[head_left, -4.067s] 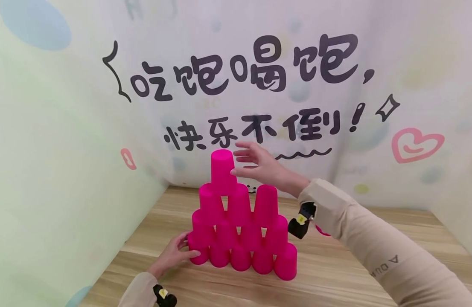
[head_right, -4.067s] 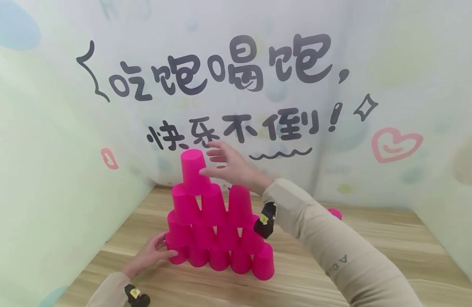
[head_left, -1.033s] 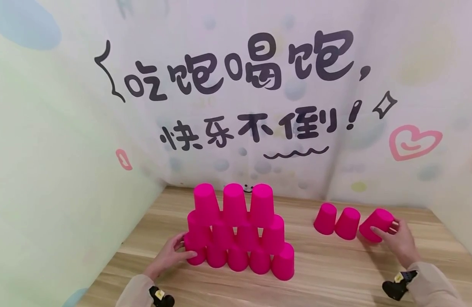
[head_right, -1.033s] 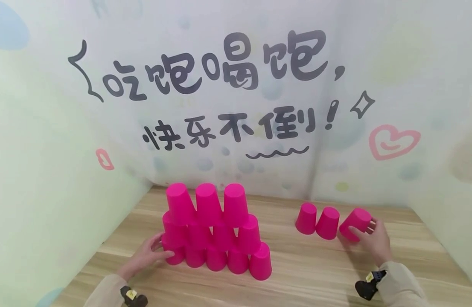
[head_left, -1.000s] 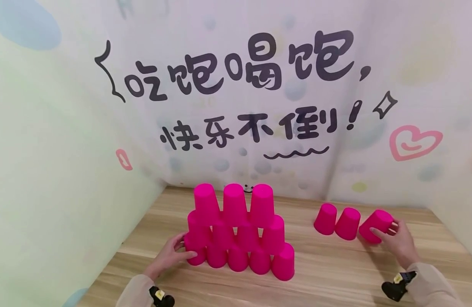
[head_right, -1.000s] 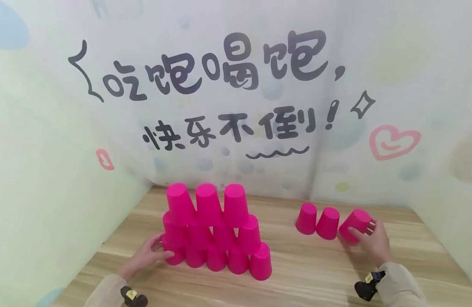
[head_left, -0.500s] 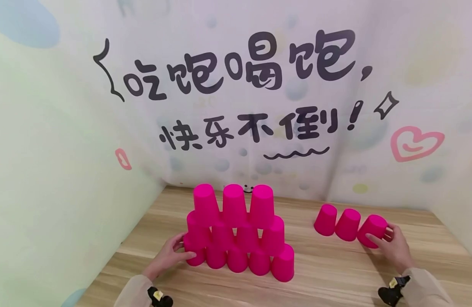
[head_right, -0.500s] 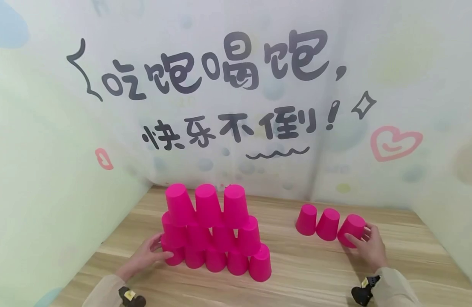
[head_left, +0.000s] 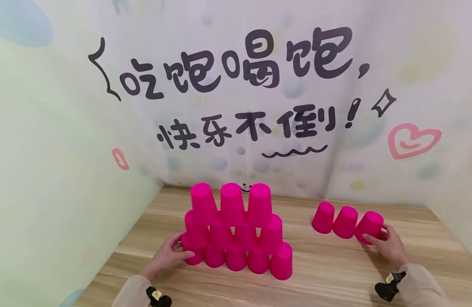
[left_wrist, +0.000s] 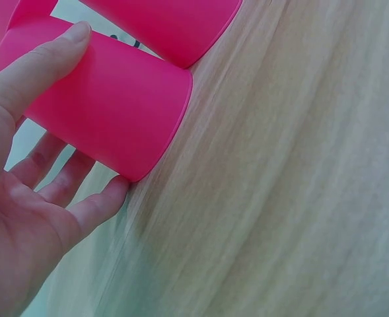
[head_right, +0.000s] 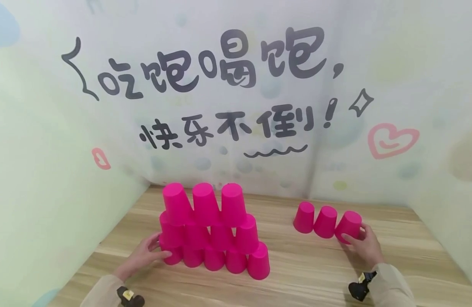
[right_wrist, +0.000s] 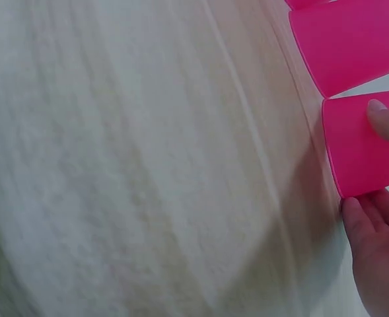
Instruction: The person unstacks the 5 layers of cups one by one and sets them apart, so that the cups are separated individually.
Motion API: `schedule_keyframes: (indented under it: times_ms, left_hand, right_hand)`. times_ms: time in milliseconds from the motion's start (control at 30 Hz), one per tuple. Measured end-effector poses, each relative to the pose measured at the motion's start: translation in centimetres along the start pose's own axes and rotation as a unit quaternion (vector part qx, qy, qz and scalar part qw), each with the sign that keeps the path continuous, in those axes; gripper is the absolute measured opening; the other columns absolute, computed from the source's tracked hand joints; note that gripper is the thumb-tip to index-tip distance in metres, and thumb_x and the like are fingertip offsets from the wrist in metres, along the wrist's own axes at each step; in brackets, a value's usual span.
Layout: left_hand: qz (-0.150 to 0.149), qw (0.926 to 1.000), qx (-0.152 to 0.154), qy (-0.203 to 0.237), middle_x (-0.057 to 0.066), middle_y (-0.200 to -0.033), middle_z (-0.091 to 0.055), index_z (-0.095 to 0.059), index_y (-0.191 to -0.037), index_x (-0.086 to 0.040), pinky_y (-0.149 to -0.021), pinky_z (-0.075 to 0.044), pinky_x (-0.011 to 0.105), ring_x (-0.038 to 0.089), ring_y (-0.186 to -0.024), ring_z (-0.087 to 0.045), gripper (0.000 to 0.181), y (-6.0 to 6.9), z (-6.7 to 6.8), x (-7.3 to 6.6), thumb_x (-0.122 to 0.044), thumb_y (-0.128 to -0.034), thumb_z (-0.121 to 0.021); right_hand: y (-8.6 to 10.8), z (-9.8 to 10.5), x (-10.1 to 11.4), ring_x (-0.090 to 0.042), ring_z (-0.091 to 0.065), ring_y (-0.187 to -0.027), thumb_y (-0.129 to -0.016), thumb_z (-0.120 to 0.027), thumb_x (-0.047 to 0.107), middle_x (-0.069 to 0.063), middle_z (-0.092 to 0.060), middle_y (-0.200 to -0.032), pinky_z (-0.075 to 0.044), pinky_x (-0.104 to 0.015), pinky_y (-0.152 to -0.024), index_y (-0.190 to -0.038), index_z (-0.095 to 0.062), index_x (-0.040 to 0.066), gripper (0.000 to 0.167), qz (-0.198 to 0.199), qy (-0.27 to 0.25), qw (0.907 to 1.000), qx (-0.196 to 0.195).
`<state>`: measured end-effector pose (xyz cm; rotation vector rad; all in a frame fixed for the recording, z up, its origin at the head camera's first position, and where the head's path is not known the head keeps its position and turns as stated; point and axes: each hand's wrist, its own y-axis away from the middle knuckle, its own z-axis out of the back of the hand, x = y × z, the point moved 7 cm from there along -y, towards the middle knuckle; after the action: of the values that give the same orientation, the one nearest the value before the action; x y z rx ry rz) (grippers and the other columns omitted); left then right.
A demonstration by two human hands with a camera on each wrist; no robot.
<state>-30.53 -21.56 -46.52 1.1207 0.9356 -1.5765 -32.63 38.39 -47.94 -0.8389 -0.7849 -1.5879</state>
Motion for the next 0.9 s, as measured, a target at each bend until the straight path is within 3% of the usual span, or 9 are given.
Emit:
schedule_keyframes:
  times_ms: [100,200,333,433,533,700,900]
  left_hand:
    - [-0.001,1.0,0.002,0.0,0.017,-0.114,-0.051,-0.043,-0.122,0.005,-0.08,-0.046,0.025,0.027,-0.102,-0.052,0.056,0.0,-0.1,-0.1,-0.008,-0.0746,-0.07]
    - [0.002,1.0,0.006,0.0,0.017,-0.115,-0.051,-0.043,-0.123,0.004,-0.081,-0.046,0.025,0.028,-0.104,-0.051,0.056,0.0,-0.1,0.0,-0.008,-0.0752,-0.07]
    - [0.004,1.0,0.008,0.002,0.018,-0.116,-0.05,-0.042,-0.123,0.004,-0.083,-0.046,0.029,0.031,-0.106,-0.05,0.056,0.1,-0.1,-0.2,-0.01,-0.0757,-0.07]
    - [0.006,0.9999,0.007,0.006,0.018,-0.117,-0.049,-0.042,-0.124,0.003,-0.085,-0.045,0.033,0.032,-0.106,-0.049,0.057,0.1,-0.1,-0.3,-0.01,-0.0758,-0.07]
    - [0.01,0.9999,0.005,0.009,0.018,-0.118,-0.049,-0.042,-0.124,0.003,-0.085,-0.045,0.035,0.032,-0.107,-0.049,0.058,0.2,-0.1,-0.3,-0.011,-0.0757,-0.07]
    - [0.007,0.9999,0.002,0.01,0.019,-0.118,-0.048,-0.041,-0.124,0.003,-0.085,-0.045,0.035,0.033,-0.106,-0.049,0.058,0.2,-0.1,-0.3,-0.01,-0.0755,-0.07]
    - [0.009,0.9999,0.001,0.013,0.019,-0.118,-0.049,-0.041,-0.125,0.004,-0.084,-0.046,0.035,0.032,-0.105,-0.05,0.059,0.1,-0.1,-0.4,-0.01,-0.0755,-0.07]
  right_hand:
    - [-0.1,0.2,0.0,-0.051,-0.032,-0.111,-0.084,-0.058,0.037,-0.04,-0.025,-0.126,-0.031,-0.057,-0.091,-0.132,-0.006,-0.014,0.087,0.008,0.004,0.9999,0.011]
    - [-0.6,0.8,0.0,-0.049,-0.035,-0.108,-0.082,-0.061,0.039,-0.039,-0.026,-0.126,-0.041,-0.05,-0.085,-0.133,-0.006,-0.012,0.091,0.01,0.027,0.9995,0.011]
    - [-0.6,2.4,1.7,-0.053,-0.027,-0.113,-0.084,-0.059,0.037,-0.041,-0.019,-0.129,-0.039,-0.054,-0.086,-0.135,0.0,-0.011,0.091,0.026,0.049,0.9981,0.029]
    - [-0.2,3.9,4.3,-0.058,-0.015,-0.116,-0.087,-0.054,0.035,-0.045,-0.01,-0.128,-0.026,-0.064,-0.088,-0.133,0.007,-0.012,0.09,0.052,0.049,0.9965,0.044]
    - [0.0,5.5,7.2,-0.058,-0.011,-0.117,-0.088,-0.054,0.03,-0.045,-0.006,-0.13,-0.024,-0.067,-0.085,-0.134,0.008,-0.01,0.087,0.087,0.044,0.9948,0.027]
    - [0.4,7.3,12.3,-0.057,-0.017,-0.116,-0.087,-0.056,0.026,-0.04,-0.007,-0.134,-0.027,-0.065,-0.083,-0.137,0.004,-0.007,0.084,0.15,0.06,0.9869,-0.007]
    - [1.1,6.9,17.7,-0.053,-0.024,-0.116,-0.086,-0.057,0.03,-0.034,-0.015,-0.136,-0.033,-0.06,-0.082,-0.141,-0.001,0.003,0.082,0.187,0.083,0.9787,0.01]
